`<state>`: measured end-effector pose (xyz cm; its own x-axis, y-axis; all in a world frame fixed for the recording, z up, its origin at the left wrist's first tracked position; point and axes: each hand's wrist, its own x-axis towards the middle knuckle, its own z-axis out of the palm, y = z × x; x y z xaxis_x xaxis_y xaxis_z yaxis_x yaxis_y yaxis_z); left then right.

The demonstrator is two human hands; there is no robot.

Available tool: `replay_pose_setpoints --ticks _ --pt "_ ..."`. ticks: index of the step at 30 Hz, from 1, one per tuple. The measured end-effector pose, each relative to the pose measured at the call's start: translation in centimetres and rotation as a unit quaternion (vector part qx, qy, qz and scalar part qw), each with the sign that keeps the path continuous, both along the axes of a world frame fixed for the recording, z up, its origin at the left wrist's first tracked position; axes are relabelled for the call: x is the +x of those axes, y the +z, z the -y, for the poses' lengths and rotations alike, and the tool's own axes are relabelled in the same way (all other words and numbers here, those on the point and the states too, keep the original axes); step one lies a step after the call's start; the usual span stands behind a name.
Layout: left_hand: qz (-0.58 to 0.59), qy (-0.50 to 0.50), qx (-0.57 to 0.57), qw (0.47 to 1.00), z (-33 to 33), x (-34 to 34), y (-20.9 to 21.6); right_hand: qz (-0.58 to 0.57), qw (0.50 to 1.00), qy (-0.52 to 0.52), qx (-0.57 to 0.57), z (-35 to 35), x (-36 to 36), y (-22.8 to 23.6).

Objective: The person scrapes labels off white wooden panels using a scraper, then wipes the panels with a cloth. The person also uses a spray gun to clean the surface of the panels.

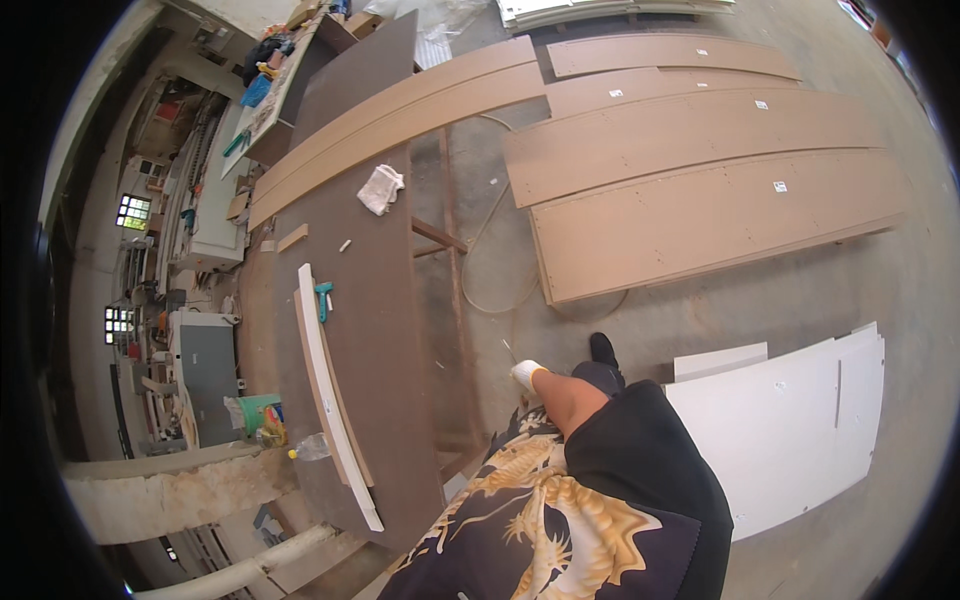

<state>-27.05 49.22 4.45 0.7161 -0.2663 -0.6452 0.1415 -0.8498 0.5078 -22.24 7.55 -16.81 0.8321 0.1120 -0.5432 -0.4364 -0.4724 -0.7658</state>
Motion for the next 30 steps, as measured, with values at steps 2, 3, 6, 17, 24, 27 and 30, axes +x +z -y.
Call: replay_pose_setpoints --ticks 2,3,6,17,24,27,30 --pt "-0.006 -0.008 -0.002 1.0 1.5 -0.6 -0.3 0.037 0.998 -0.035 0.03 0.6 -1.0 -1.9" --pt "-0.01 -0.01 -0.005 1.0 2.2 -0.7 -0.5 0.035 0.983 -0.122 0.132 1.1 -1.6 -2.0" --pt "-0.02 -0.024 -0.008 0.999 4.1 -0.9 -1.0 0.041 0.957 -0.206 0.198 3.2 -4.6 0.0" --pt "0.016 0.005 0.007 1.0 12.7 1.6 2.8 -0.064 0.964 -0.167 -0.197 21.0 -19.4 3.0" --pt "0.134 -0.11 -0.037 0.984 13.2 2.2 -1.5 -0.123 0.921 0.129 -0.347 25.8 -29.7 2.8" --pt "0.112 -0.074 0.01 0.991 14.4 2.6 -1.3 -0.097 0.923 0.184 -0.325 25.5 -29.9 1.5" --pt "0.125 -0.024 0.065 0.99 16.9 2.8 0.4 -0.009 0.957 0.098 -0.274 24.7 -28.0 0.2"
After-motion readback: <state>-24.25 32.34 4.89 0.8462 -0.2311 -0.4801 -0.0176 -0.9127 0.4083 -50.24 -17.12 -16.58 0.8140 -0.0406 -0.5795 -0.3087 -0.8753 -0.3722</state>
